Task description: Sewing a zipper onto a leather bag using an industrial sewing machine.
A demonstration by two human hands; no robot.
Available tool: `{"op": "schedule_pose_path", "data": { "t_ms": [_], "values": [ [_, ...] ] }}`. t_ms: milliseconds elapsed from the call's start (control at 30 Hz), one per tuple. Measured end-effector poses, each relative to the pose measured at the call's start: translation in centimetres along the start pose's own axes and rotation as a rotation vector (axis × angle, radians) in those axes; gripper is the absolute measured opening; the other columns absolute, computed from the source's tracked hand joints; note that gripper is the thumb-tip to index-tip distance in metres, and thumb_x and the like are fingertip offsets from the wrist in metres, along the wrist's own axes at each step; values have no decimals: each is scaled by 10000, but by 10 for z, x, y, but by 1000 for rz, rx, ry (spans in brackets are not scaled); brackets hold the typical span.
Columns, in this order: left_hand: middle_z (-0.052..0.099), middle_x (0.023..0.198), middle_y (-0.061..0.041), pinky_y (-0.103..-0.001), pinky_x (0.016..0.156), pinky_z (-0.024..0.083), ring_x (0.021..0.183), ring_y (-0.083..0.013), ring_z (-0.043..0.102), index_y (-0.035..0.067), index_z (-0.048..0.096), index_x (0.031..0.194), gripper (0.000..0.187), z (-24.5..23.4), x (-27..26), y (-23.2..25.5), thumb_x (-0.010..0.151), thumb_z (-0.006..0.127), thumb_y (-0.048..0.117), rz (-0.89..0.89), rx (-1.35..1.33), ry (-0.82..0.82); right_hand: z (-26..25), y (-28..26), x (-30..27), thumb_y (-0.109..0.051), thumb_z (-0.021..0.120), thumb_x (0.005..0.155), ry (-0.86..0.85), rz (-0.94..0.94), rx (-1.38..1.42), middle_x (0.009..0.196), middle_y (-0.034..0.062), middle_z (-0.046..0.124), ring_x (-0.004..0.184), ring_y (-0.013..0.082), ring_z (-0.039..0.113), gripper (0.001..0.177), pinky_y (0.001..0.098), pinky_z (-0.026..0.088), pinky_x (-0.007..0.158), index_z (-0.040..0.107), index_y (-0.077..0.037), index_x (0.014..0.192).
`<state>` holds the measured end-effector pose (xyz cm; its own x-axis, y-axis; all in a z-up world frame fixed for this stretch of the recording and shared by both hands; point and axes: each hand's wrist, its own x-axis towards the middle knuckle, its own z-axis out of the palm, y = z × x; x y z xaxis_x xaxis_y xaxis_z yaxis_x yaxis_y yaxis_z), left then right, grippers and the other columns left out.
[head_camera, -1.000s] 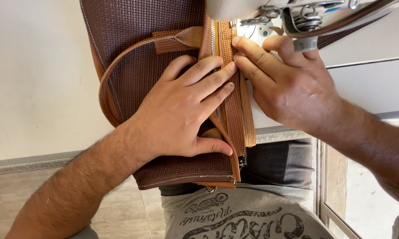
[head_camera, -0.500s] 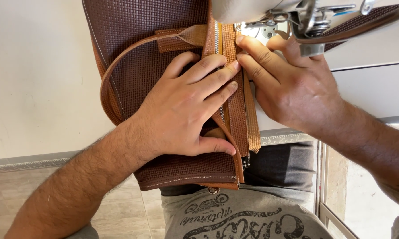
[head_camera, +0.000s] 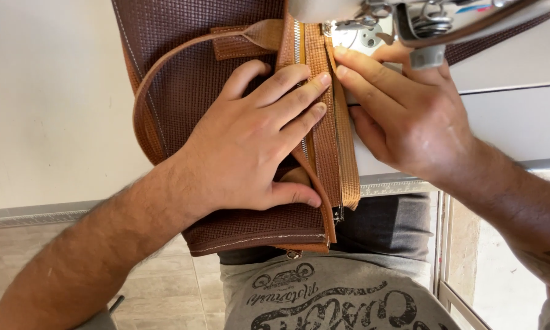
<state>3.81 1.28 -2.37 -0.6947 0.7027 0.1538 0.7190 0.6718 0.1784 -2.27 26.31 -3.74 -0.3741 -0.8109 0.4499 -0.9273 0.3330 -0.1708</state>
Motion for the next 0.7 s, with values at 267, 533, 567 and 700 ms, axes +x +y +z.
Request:
{"op": "schedule_pose_path", "data": {
  "t_ms": [267, 533, 567, 700],
  "values": [
    [465, 1518, -219, -700, 1175, 225, 1453, -355, 380, 54, 515, 1391, 1105, -24, -14, 56, 779, 489, 974, -55, -112, -288, 7, -23, -61, -132, 842, 941, 29, 10, -37, 1038, 156, 781, 934, 277, 667, 150, 398, 498, 771, 788, -41, 1047],
    [568, 1354, -207, -629, 1068, 455, 1366, -407, 454, 49, 617, 1174, 395, -13, -17, 82, 873, 680, 296, -86, -77, -164, 3, -62, -96, -302, 869, 869, -37, 89, -52, 1235, 148, 632, 1100, 304, 522, 491, 425, 437, 801, 714, -92, 1285],
    [546, 1387, -215, -601, 1118, 419, 1383, -421, 438, 49, 599, 1209, 597, -10, -17, 80, 764, 774, 406, -86, -122, -208, 1, -65, -93, -281, 887, 911, -6, 90, -74, 1228, 136, 631, 1080, 300, 534, 440, 412, 431, 809, 728, -95, 1277],
    [541, 1418, -232, -535, 1063, 509, 1377, -417, 468, 47, 588, 1230, 799, -9, -20, 77, 666, 880, 531, -77, -162, -233, -1, -71, -88, -222, 905, 978, 30, 87, -94, 1235, 114, 624, 1061, 288, 560, 350, 393, 405, 827, 735, -103, 1259]
  ]
}}
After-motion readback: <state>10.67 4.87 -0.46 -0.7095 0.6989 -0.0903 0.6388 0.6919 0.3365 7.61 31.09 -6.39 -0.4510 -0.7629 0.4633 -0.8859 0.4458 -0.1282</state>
